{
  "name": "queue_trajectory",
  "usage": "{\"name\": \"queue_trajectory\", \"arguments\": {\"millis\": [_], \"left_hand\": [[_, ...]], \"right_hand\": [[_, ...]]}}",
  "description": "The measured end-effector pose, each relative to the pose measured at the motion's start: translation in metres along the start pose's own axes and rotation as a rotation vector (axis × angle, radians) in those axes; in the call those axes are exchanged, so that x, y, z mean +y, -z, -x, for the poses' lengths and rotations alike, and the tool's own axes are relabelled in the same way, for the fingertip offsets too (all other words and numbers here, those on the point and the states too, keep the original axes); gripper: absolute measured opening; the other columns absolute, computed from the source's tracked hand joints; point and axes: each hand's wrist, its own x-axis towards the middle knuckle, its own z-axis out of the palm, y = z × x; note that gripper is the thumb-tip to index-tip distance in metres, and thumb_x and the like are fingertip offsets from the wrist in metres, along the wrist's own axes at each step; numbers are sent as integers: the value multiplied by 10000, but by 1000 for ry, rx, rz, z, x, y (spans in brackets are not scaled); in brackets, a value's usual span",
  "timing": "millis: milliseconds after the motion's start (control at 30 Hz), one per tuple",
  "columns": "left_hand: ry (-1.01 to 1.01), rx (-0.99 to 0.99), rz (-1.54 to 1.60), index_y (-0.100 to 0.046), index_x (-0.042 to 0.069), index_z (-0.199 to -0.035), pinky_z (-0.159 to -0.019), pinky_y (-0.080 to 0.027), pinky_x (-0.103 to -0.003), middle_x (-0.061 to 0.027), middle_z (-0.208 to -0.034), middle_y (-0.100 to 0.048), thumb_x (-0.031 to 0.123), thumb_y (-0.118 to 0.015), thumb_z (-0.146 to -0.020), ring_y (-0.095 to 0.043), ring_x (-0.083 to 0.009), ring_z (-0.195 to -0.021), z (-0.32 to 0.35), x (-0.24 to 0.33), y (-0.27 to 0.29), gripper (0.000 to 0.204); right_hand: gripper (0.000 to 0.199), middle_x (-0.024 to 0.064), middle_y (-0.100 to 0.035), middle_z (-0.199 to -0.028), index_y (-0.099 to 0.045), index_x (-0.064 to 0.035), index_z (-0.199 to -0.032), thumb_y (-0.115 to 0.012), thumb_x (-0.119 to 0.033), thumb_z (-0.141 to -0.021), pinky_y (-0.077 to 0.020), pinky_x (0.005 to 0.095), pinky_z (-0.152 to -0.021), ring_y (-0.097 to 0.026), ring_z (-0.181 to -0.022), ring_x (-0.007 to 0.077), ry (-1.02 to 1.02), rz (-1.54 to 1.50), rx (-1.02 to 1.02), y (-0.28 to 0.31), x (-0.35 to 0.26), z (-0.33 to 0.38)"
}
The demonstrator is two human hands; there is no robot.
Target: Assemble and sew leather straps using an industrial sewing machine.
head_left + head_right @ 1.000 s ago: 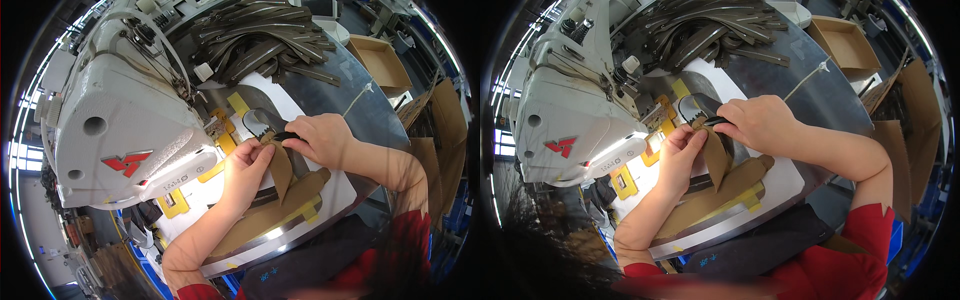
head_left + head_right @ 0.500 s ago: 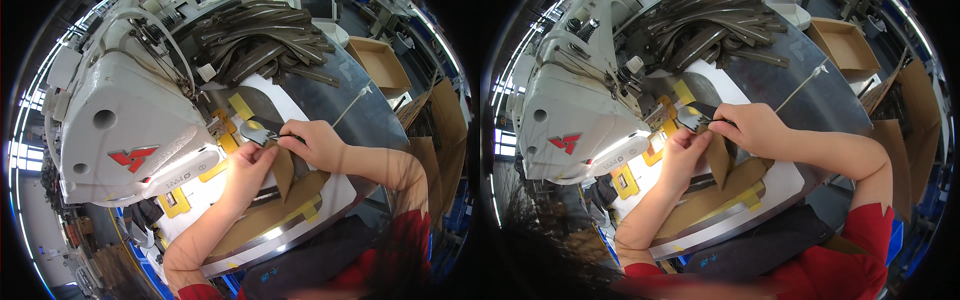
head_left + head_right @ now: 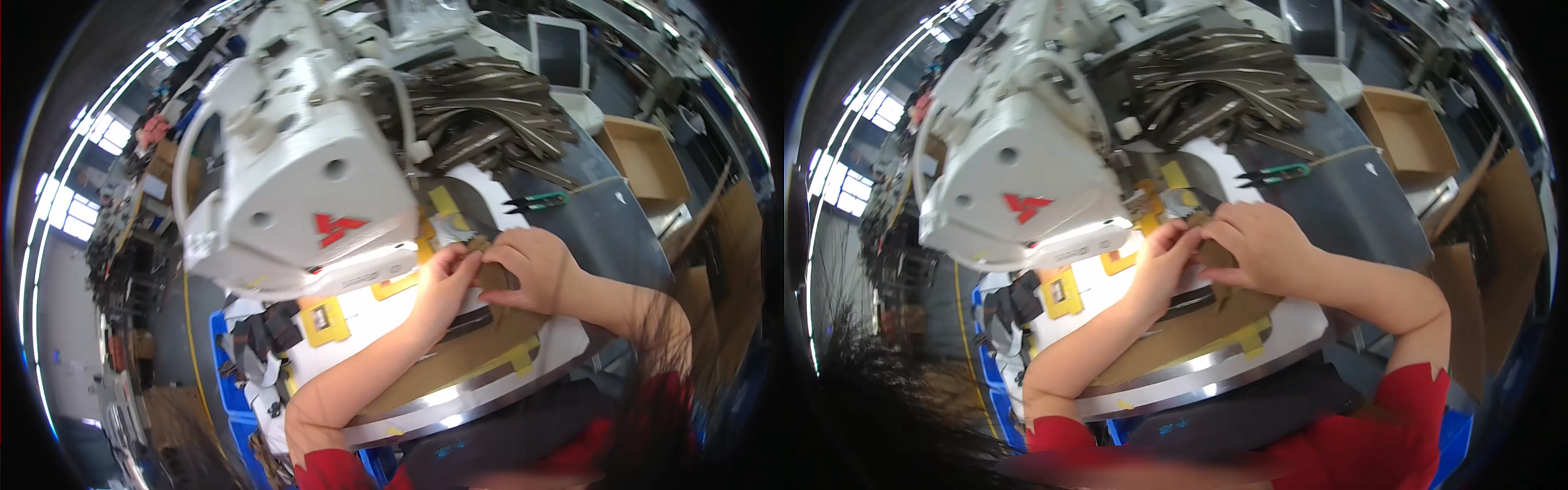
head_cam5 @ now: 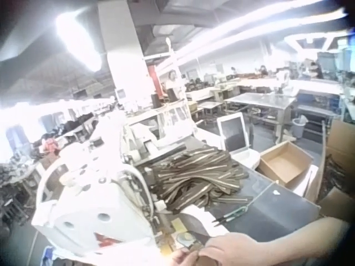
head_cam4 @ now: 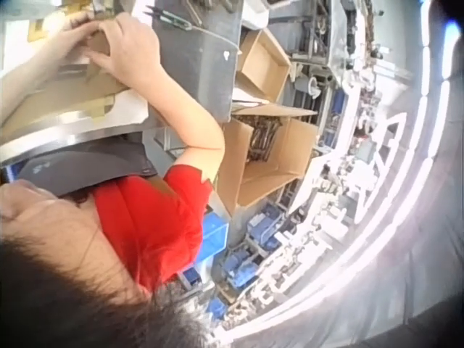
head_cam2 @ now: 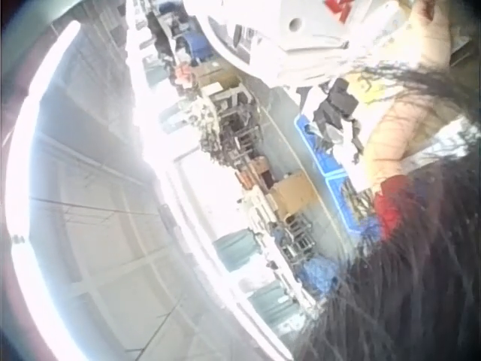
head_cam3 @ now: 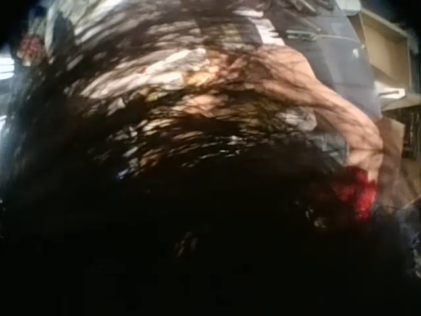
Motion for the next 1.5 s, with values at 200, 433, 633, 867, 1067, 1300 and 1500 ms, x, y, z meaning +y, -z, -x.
{"name": "queue_trajectory", "arguments": {"millis": [200, 433, 633, 867, 1067, 1300, 1500], "left_hand": [[-133, -160, -387, -568, -22, -1058, -646, -417, -220, -5, -808, -562, 258, -640, -874, -480, -57, -732, 6, 11, -8, 343], [-641, -117, -737, -594, 21, -1033, -634, -464, -292, -62, -832, -572, 163, -551, -892, -577, -193, -696, 9, 21, -8, 205], [-666, -177, -1609, -572, 66, -859, -579, -482, -367, -85, -782, -541, 245, -563, -867, -593, -274, -686, 38, 53, 10, 180], [-882, -72, -1542, -549, 82, -842, -503, -469, -347, -55, -736, -512, 234, -629, -823, -586, -229, -611, 48, 55, 0, 172], [-913, -62, -1673, -537, 94, -813, -471, -458, -332, -49, -730, -499, 229, -647, -799, -580, -209, -587, 46, 53, 1, 175], [-543, -104, -1847, -557, 78, -712, -498, -448, -399, -78, -668, -527, 178, -645, -787, -576, -277, -585, 89, 82, 46, 153], [-679, -19, -1752, -560, 77, -782, -478, -408, -375, -72, -668, -517, 138, -680, -748, -541, -273, -550, 107, 81, 58, 139]], "right_hand": [[59, 62, -554, -755, -578, -28, -868, -579, -52, -814, -450, 280, -627, -561, -696, 177, -368, -453, -92, 0, 8, 9], [113, -12, -528, -888, -517, -34, -957, -487, -129, -903, -399, 213, -707, -494, -813, 74, -817, -1144, -167, 8, 21, 17], [294, 157, -530, -626, -574, 51, -790, -599, -237, -848, -436, 327, -558, -553, -592, 165, -345, -437, -536, 26, -7, 8], [309, 74, -628, -844, -588, -2, -1028, -603, -262, -862, -476, 299, -724, -595, -768, 179, -467, -745, -394, 12, -12, -1], [322, 110, -625, -791, -599, -21, -1037, -474, -300, -938, -466, 352, -701, -600, -727, 241, -657, -878, -617, 9, -8, 3], [358, 137, -612, -724, -597, -71, -868, -371, -332, -967, -477, 405, -676, -606, -739, 320, -223, -187, -685, 51, -19, 9], [76, 70, -552, -718, -618, -66, -837, -582, -130, -853, -436, 303, -585, -555, -646, 245, -263, -258, -19, 56, 11, 1]]}}
